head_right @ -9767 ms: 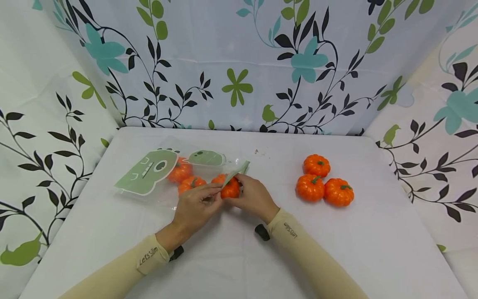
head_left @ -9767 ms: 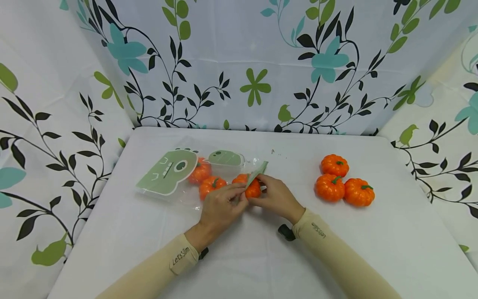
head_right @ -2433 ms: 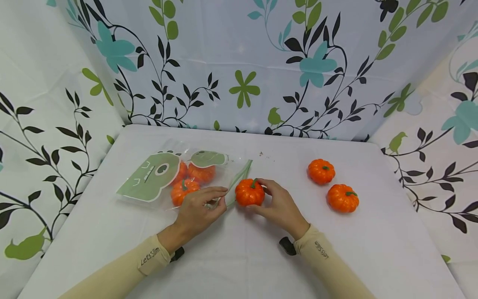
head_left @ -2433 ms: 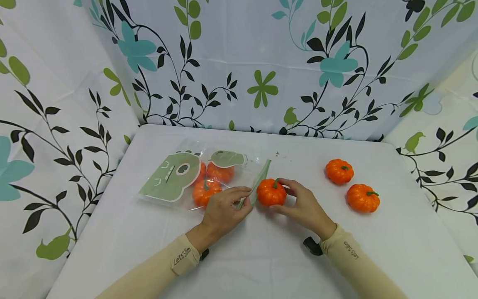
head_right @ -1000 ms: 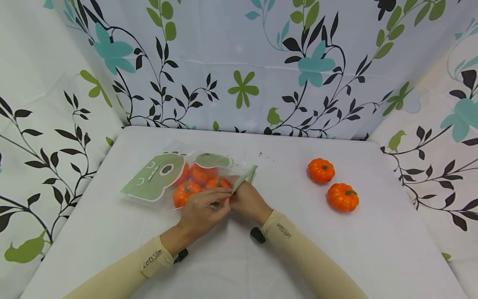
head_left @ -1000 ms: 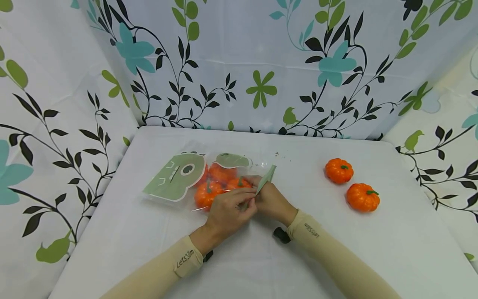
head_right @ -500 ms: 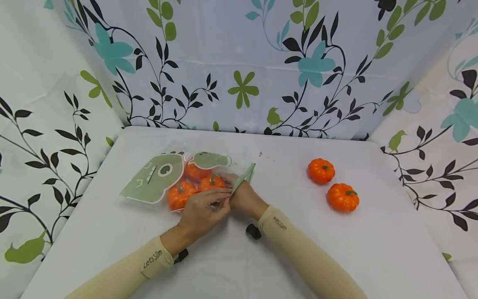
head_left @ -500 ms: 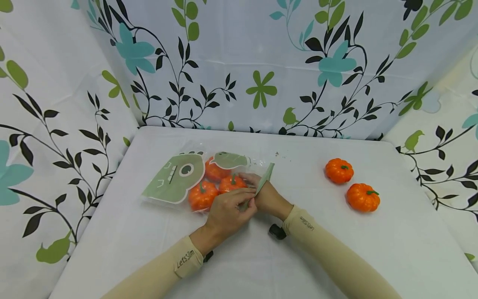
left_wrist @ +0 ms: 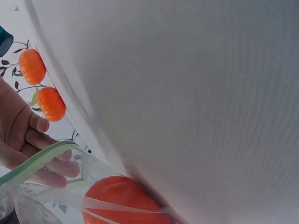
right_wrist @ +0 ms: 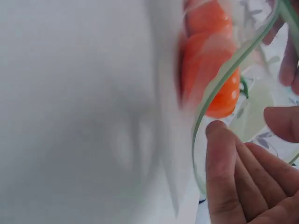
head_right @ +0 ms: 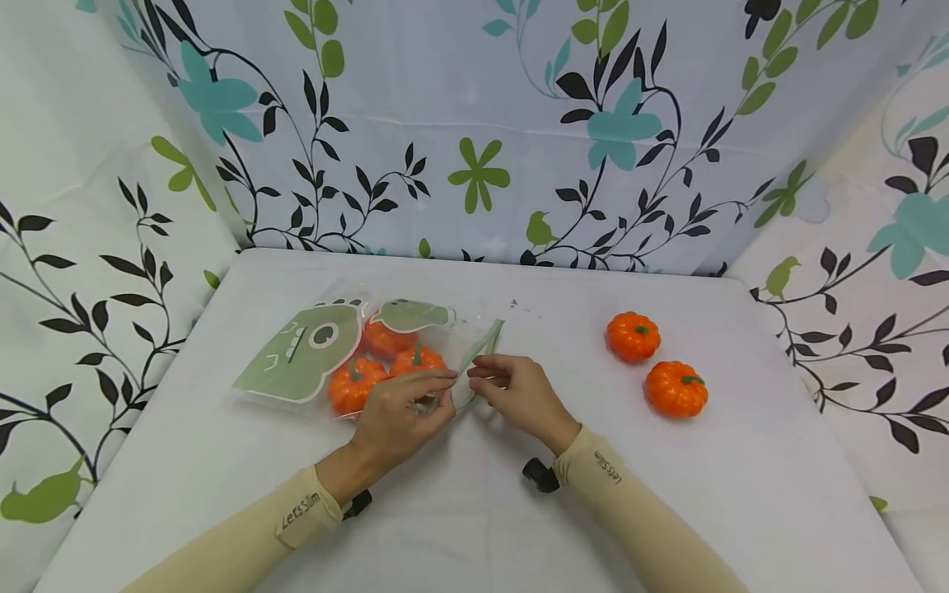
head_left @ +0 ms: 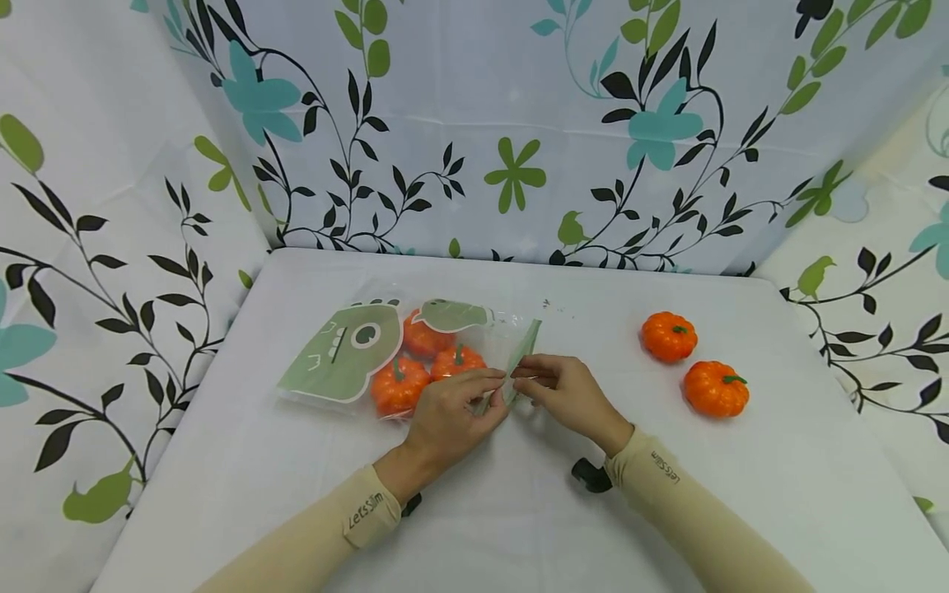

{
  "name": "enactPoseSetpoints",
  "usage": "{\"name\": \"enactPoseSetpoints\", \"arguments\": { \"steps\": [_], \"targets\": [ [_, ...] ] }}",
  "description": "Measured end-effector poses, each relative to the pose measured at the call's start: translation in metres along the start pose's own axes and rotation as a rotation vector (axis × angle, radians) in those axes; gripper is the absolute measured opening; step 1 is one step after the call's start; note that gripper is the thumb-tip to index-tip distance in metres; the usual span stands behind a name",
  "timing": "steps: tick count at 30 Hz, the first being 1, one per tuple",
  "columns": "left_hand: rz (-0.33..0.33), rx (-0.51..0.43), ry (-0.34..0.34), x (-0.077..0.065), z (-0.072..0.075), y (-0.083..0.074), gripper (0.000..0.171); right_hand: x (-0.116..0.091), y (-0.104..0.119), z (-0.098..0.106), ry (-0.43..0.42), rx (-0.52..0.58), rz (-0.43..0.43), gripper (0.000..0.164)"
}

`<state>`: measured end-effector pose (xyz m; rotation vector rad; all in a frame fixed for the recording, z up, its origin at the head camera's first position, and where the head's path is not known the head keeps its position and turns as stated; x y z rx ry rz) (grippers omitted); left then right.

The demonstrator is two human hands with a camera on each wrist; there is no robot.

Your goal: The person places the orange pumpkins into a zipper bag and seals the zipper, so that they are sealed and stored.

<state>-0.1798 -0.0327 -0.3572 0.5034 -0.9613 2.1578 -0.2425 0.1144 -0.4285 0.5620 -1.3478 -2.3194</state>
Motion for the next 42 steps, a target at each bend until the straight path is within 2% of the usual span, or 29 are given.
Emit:
{"name": "enactPoseSetpoints", "arguments": {
  "steps": [4, 9, 16, 20, 28, 32, 36, 39, 42],
  "targets": [
    [-0.001, -0.003, -0.001, 0.0, 0.001, 0.0, 0.018, 0.004, 0.001, -0.009, 0.071, 0.111, 0.016, 0.03],
    [-0.005, 0.001, 0.006, -0.001, 0.001, -0.001, 0.02, 0.009, 0.005, -0.017, 0.111, 0.15, 0.035, 0.032],
    [-0.004, 0.017, 0.023, 0.0, 0.001, -0.002, 0.02, 0.015, 0.013, -0.022, 0.122, 0.176, 0.05, 0.038],
    [-0.007, 0.021, 0.026, 0.001, 0.001, -0.003, 0.019, 0.021, 0.011, -0.023, 0.117, 0.171, 0.033, 0.037],
    [-0.013, 0.032, 0.021, 0.001, 0.0, -0.002, 0.019, 0.027, 0.01, -0.03, 0.155, 0.162, 0.069, 0.044],
    [-0.001, 0.035, 0.033, 0.001, -0.003, 0.0, 0.019, 0.02, 0.01, -0.026, 0.142, 0.153, 0.071, 0.044],
    [0.018, 0.039, 0.045, 0.001, -0.003, 0.002, 0.019, 0.005, 0.008, -0.013, 0.094, 0.112, 0.061, 0.046],
    [0.029, 0.044, 0.046, 0.001, -0.003, 0.003, 0.018, -0.012, 0.007, 0.003, 0.031, 0.027, 0.069, 0.05],
    [0.04, 0.041, 0.044, 0.001, -0.002, 0.004, 0.016, -0.032, 0.007, 0.021, -0.052, -0.118, 0.096, 0.056]
  ]
}}
Point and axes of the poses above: each hand's wrist, its own x-axis towards the middle knuckle, its own z-axis out of the back of the hand, y = z × x, the point moved 10 cm from there along x, towards the middle knuckle, and after that the axes turned 14 degrees about y, right-handed, at the moved point
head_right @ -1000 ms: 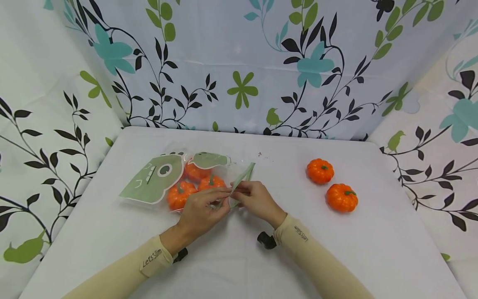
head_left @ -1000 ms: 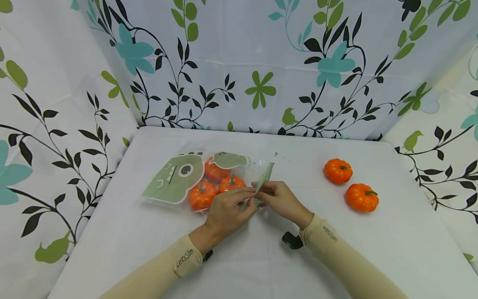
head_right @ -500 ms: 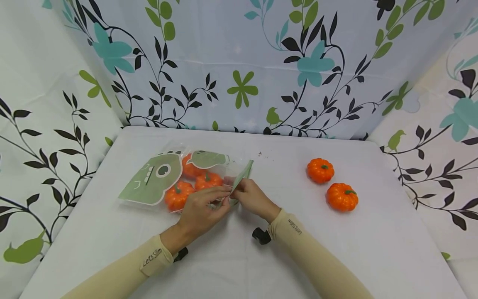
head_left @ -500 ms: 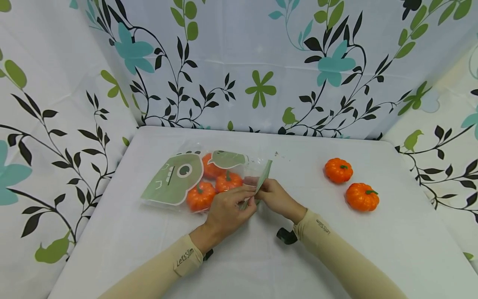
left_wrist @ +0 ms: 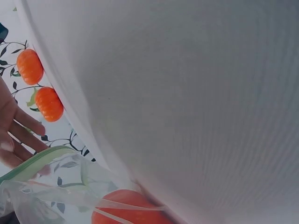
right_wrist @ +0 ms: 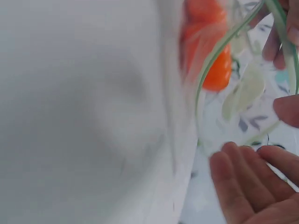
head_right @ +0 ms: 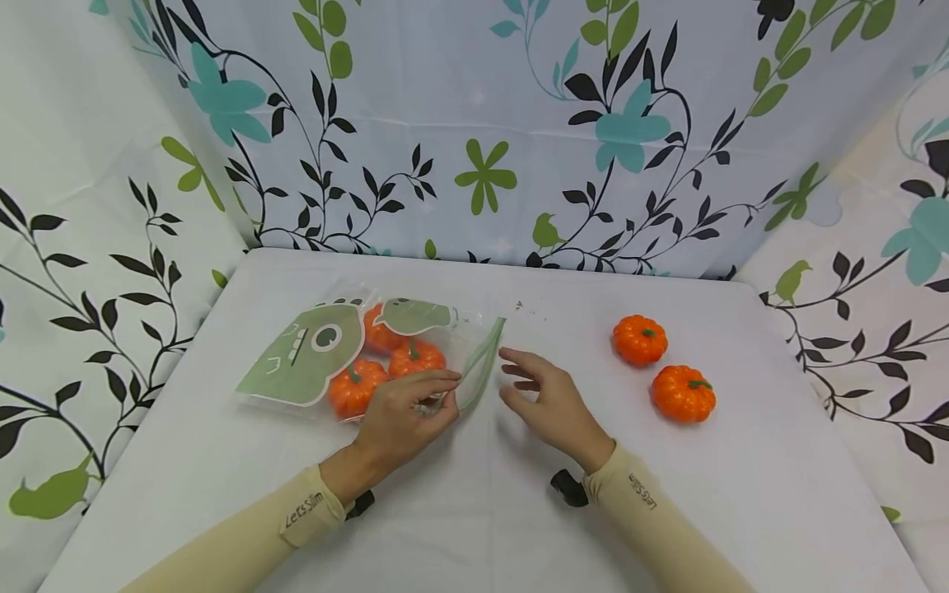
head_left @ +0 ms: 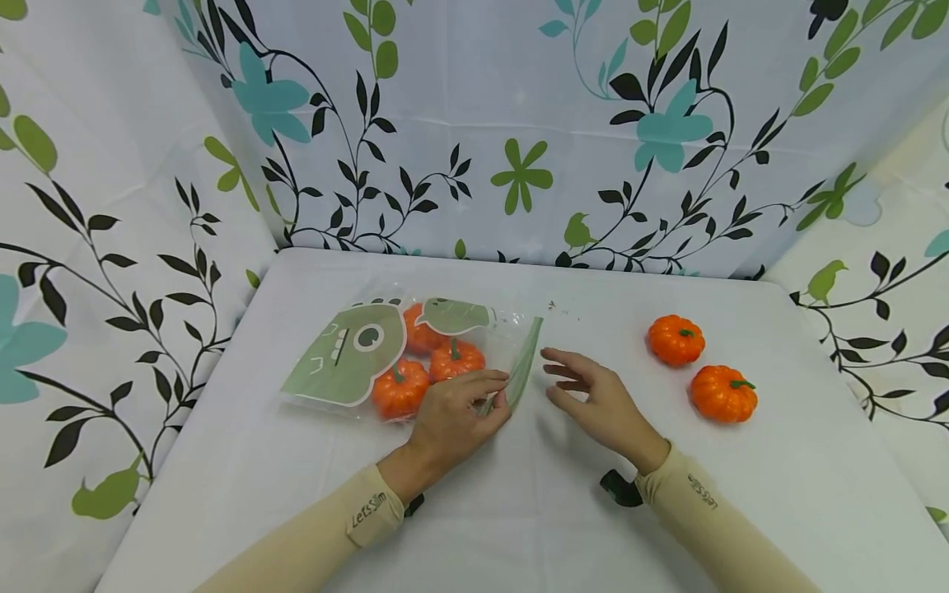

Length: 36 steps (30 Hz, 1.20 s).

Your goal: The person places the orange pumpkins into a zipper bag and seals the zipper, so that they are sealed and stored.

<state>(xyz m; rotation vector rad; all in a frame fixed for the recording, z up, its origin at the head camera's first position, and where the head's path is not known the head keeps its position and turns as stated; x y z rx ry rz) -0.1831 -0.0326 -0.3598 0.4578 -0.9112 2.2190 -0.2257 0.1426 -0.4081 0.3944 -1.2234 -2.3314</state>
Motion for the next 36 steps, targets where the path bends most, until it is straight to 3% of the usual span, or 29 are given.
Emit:
{"name": "enactPoseSetpoints", "arguments": {
  "steps": [6, 12, 19, 25, 30, 36],
  "targets": [
    [0.003, -0.02, -0.014, -0.001, 0.001, 0.001, 0.015, -0.036, 0.002, 0.037, -0.149, -0.335, 0.02, 0.076],
    [-0.003, -0.017, -0.031, -0.001, 0.002, 0.002, 0.015, -0.055, -0.008, 0.071, -0.235, -0.478, -0.07, 0.1],
    [-0.021, -0.013, -0.051, -0.003, 0.003, 0.001, 0.015, -0.08, -0.022, 0.114, -0.34, -0.499, -0.15, 0.116],
    [-0.021, -0.025, -0.052, -0.004, 0.003, 0.002, 0.014, -0.109, -0.048, 0.145, -0.38, -0.462, -0.307, 0.125],
    [-0.017, -0.02, -0.053, -0.004, 0.003, 0.001, 0.014, -0.128, -0.073, 0.16, -0.373, -0.406, -0.427, 0.128],
    [-0.021, -0.019, -0.051, -0.005, 0.002, 0.0, 0.015, -0.14, -0.101, 0.164, -0.327, -0.366, -0.5, 0.13]
  ]
}}
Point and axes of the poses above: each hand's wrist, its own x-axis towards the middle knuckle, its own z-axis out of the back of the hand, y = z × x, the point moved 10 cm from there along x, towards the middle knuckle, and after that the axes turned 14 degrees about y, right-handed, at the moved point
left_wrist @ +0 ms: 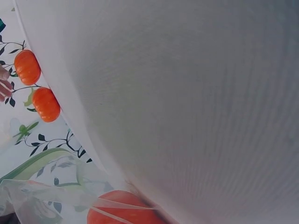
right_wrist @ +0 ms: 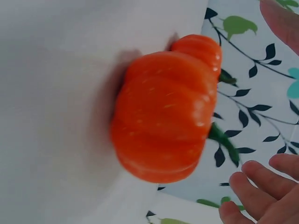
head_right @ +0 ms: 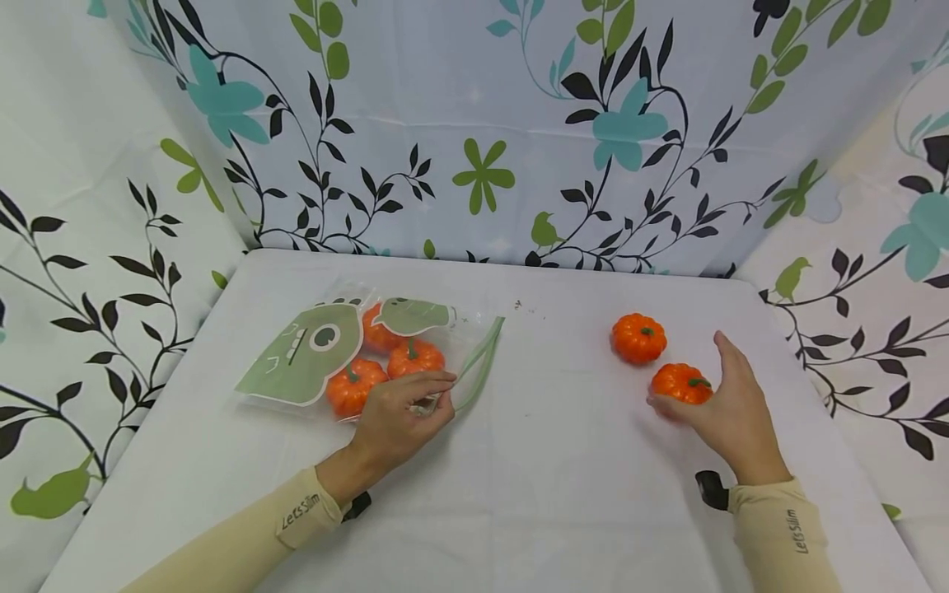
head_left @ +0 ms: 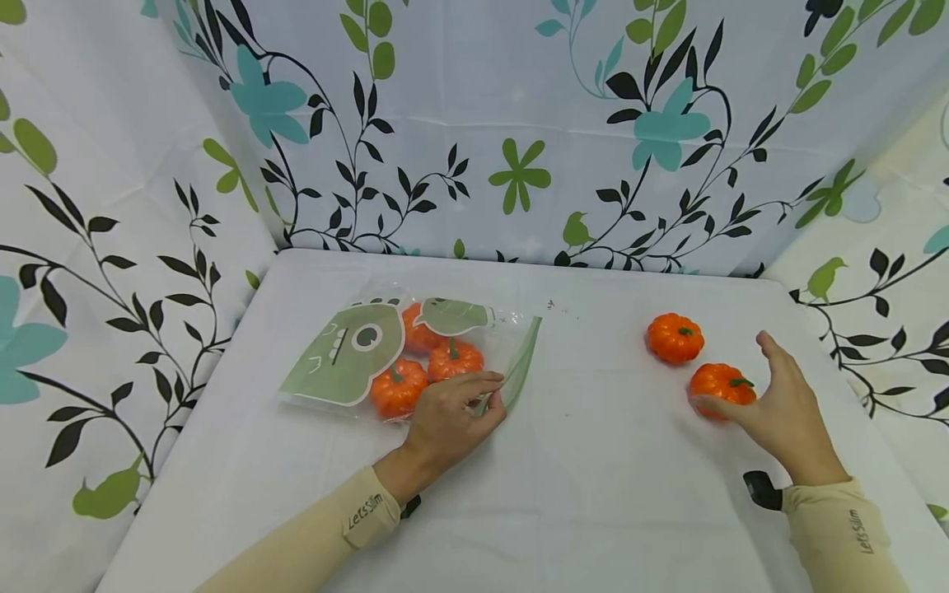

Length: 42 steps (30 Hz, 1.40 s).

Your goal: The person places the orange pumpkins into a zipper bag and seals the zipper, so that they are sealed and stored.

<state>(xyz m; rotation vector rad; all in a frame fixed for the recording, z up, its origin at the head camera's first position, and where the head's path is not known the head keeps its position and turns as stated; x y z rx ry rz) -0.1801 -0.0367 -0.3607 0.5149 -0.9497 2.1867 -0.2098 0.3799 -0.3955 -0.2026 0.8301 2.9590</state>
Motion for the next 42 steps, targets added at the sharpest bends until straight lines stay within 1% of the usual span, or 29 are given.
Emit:
{"name": "enactPoseSetpoints", "arguments": {
  "steps": [7, 12, 27, 33, 37, 42],
  "targets": [
    [-0.001, 0.008, -0.003, -0.001, -0.001, 0.0, 0.014, 0.004, -0.025, -0.011, 0.101, 0.035, -0.059, 0.131],
    [-0.004, 0.014, -0.008, -0.001, 0.0, -0.001, 0.014, 0.006, -0.036, -0.019, 0.153, 0.049, -0.101, 0.131],
    [-0.001, 0.016, 0.003, -0.001, 0.0, -0.001, 0.014, 0.005, -0.055, -0.034, 0.176, 0.115, -0.178, 0.126],
    [-0.001, 0.019, 0.005, -0.001, 0.0, -0.002, 0.014, 0.004, -0.059, -0.039, 0.185, 0.098, -0.187, 0.123],
    [0.008, 0.015, 0.012, -0.001, 0.0, -0.002, 0.015, 0.003, -0.059, -0.041, 0.171, 0.08, -0.184, 0.119],
    [0.011, 0.015, 0.017, -0.002, 0.0, -0.003, 0.015, 0.002, -0.059, -0.041, 0.15, 0.084, -0.188, 0.117]
  ]
}}
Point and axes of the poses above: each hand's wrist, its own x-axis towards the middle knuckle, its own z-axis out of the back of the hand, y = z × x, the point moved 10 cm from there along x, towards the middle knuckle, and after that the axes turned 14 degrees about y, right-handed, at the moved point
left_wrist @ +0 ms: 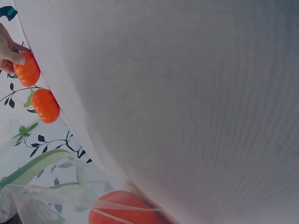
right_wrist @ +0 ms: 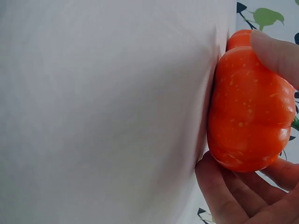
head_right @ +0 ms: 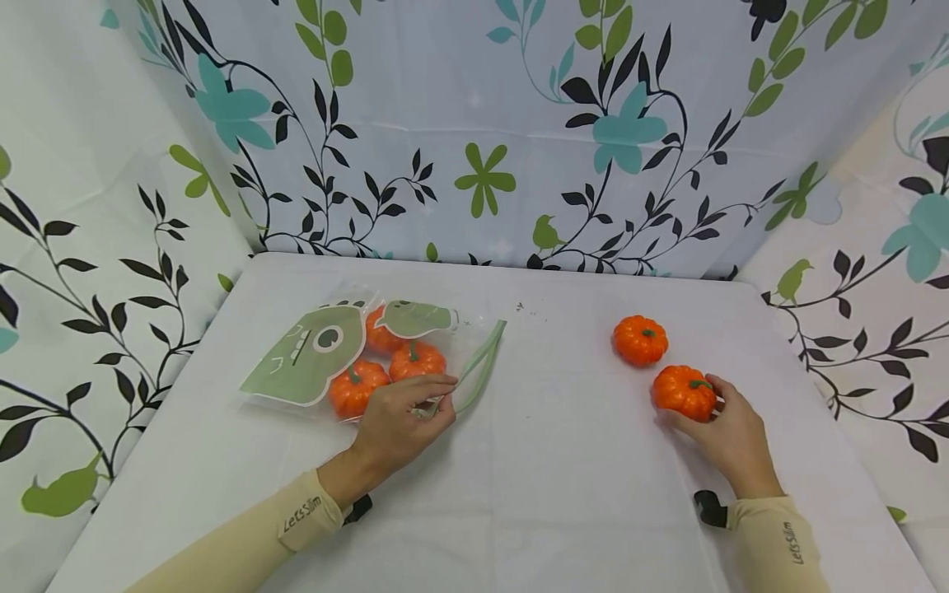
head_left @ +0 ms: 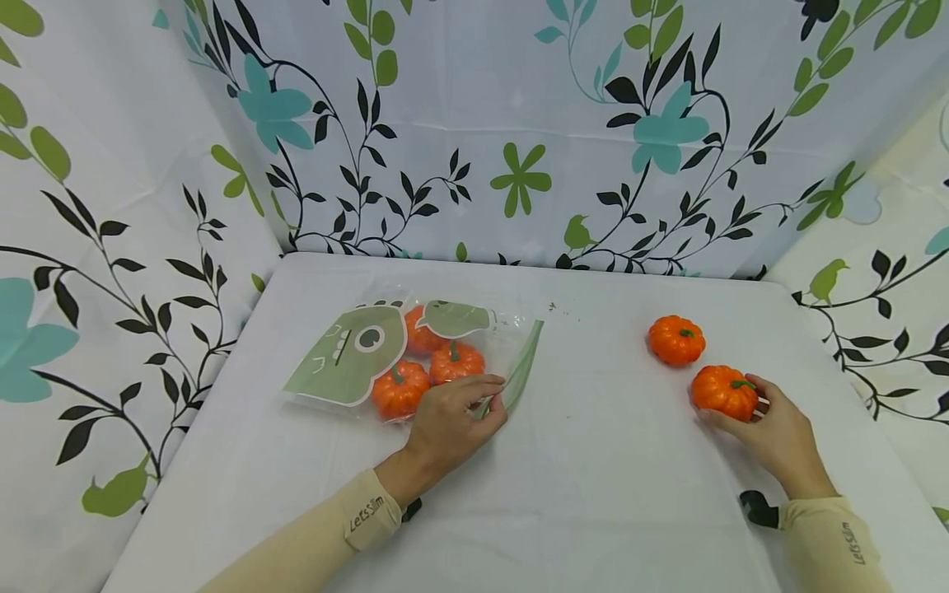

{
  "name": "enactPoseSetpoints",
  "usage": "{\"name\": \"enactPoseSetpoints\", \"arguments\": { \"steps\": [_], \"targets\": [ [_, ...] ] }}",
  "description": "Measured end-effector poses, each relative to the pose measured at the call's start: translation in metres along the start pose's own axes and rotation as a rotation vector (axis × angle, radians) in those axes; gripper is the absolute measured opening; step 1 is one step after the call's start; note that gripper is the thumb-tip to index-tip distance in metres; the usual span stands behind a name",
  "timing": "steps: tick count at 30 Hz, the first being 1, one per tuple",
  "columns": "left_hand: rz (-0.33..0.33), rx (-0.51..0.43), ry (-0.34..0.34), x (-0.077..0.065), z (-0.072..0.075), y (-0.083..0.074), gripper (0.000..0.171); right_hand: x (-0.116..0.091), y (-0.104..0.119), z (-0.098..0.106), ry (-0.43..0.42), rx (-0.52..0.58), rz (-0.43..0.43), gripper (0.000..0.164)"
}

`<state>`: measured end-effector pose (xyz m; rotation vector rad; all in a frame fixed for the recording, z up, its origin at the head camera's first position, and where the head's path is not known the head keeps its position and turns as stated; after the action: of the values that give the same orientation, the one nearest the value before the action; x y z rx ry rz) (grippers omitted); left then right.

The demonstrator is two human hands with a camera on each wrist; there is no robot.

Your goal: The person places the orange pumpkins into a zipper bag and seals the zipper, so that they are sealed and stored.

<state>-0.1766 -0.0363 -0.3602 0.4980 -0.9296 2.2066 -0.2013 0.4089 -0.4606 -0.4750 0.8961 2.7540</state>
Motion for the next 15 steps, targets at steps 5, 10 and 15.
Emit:
{"name": "enactPoseSetpoints", "arguments": {
  "steps": [5, 10, 15],
  "targets": [
    [-0.007, 0.008, -0.003, 0.0, 0.0, -0.001, 0.014, -0.003, 0.004, -0.001, -0.006, 0.008, 0.01, 0.114],
    [-0.01, 0.008, -0.004, 0.0, -0.001, 0.0, 0.014, -0.005, 0.014, -0.002, -0.001, 0.024, 0.041, 0.111],
    [-0.01, 0.005, -0.004, 0.0, -0.002, 0.0, 0.014, -0.007, 0.028, -0.005, 0.019, 0.055, 0.087, 0.107]
  ]
}}
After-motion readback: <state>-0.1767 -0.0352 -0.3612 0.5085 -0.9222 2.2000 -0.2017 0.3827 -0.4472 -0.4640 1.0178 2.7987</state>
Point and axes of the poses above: each hand's wrist, its own x-axis towards the middle knuckle, its own z-axis out of the back of the hand, y = z × x, the point moved 10 cm from there along x, towards the middle knuckle, and after that the axes turned 14 degrees about y, right-handed, at the moved point
